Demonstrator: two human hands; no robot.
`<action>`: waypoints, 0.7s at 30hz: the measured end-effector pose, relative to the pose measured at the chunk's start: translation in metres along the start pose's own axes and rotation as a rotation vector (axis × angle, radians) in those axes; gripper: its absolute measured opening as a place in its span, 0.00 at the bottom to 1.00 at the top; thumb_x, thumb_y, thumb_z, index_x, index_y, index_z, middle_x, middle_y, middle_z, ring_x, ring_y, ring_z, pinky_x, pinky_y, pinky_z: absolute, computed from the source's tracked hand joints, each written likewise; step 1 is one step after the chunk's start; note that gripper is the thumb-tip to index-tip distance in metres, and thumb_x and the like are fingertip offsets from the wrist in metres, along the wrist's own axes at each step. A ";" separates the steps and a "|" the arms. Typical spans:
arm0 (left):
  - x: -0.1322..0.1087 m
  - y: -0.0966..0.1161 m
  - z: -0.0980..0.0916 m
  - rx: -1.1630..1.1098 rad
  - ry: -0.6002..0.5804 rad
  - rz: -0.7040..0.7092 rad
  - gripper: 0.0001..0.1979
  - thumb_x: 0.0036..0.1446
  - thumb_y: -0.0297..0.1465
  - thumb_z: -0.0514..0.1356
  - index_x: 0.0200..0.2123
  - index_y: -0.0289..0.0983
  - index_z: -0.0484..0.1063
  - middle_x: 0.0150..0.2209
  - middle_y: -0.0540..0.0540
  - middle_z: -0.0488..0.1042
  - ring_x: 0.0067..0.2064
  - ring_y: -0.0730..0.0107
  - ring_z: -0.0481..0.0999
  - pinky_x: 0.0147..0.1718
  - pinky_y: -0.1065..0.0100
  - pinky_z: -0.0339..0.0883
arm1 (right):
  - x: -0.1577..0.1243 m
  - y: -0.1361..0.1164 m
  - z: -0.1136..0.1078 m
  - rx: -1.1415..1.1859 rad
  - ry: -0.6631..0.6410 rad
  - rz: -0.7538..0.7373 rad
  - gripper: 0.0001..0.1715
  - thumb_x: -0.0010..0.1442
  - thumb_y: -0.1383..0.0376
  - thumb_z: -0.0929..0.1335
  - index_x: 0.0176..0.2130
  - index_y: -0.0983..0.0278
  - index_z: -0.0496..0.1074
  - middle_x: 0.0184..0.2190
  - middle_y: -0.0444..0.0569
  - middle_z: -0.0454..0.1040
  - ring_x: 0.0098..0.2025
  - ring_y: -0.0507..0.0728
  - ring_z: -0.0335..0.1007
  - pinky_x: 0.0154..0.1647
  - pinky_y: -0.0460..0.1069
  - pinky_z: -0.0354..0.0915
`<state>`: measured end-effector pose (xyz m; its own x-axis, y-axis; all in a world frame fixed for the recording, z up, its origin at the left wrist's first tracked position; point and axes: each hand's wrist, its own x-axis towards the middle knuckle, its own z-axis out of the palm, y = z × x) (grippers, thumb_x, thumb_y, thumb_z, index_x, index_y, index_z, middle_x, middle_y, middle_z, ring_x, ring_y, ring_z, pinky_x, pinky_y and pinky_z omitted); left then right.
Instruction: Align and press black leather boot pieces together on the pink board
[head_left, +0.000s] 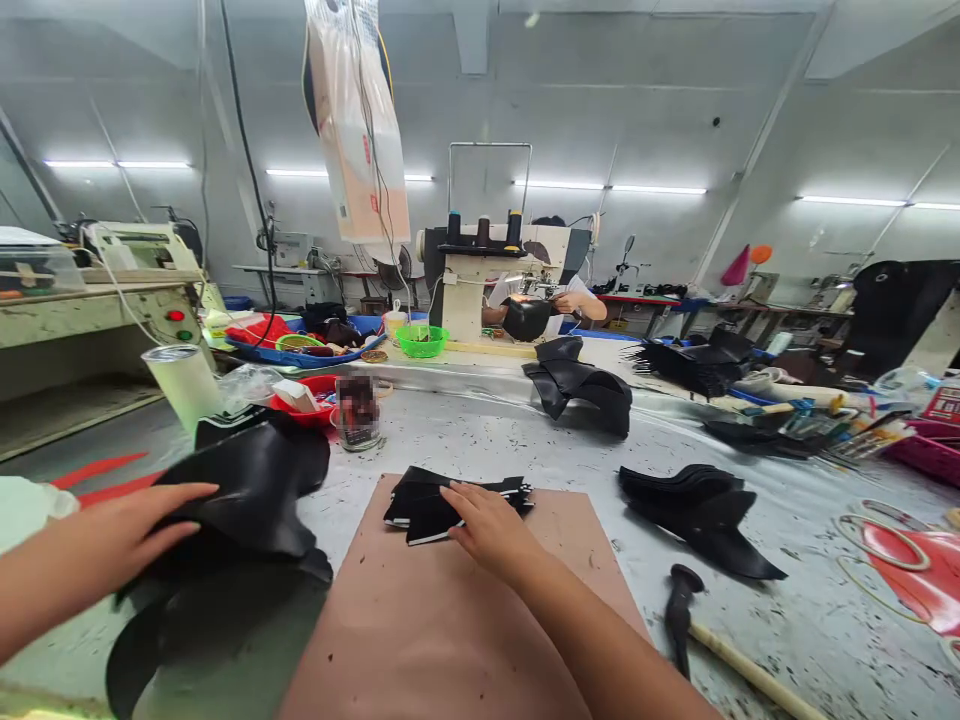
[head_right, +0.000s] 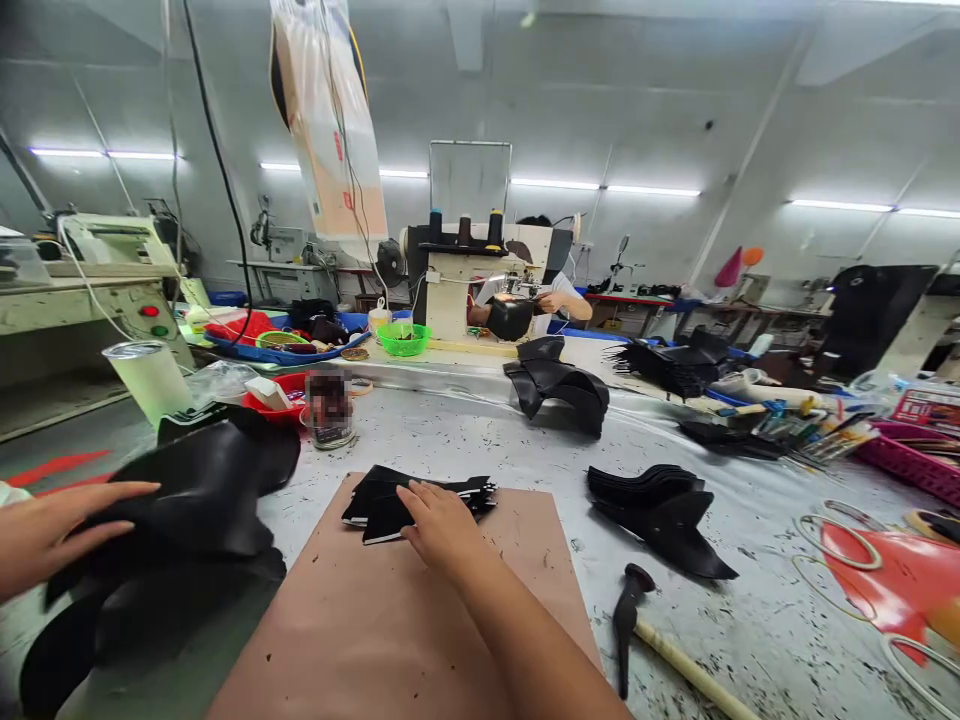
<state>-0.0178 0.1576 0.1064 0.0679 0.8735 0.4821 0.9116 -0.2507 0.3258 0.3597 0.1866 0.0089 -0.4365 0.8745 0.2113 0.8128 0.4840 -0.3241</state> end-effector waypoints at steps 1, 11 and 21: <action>-0.004 0.001 0.003 0.022 -0.037 0.028 0.27 0.46 0.56 0.57 0.37 0.41 0.76 0.40 0.47 0.79 0.45 0.48 0.75 0.48 0.45 0.65 | 0.015 0.000 0.007 -0.017 -0.009 -0.017 0.34 0.54 0.69 0.69 0.59 0.62 0.61 0.58 0.55 0.65 0.60 0.63 0.58 0.58 0.59 0.57; -0.090 0.118 0.118 -0.906 -0.344 -0.543 0.31 0.37 0.52 0.64 0.44 0.45 0.72 0.52 0.44 0.72 0.51 0.54 0.72 0.45 0.64 0.69 | -0.027 -0.030 -0.021 -0.171 -0.130 -0.082 0.14 0.57 0.76 0.62 0.37 0.62 0.72 0.37 0.49 0.74 0.33 0.55 0.71 0.34 0.48 0.64; -0.092 0.185 0.159 -1.196 -0.817 -0.755 0.17 0.32 0.41 0.67 0.23 0.36 0.68 0.20 0.55 0.69 0.22 0.74 0.68 0.23 0.71 0.60 | -0.117 -0.009 -0.023 0.272 -0.189 0.232 0.26 0.55 0.73 0.64 0.53 0.60 0.64 0.49 0.52 0.74 0.48 0.60 0.71 0.47 0.53 0.65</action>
<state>0.2086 0.0971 -0.0069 0.3168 0.8195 -0.4776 0.0464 0.4895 0.8708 0.4119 0.0793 0.0080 -0.3371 0.9395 -0.0611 0.7777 0.2412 -0.5806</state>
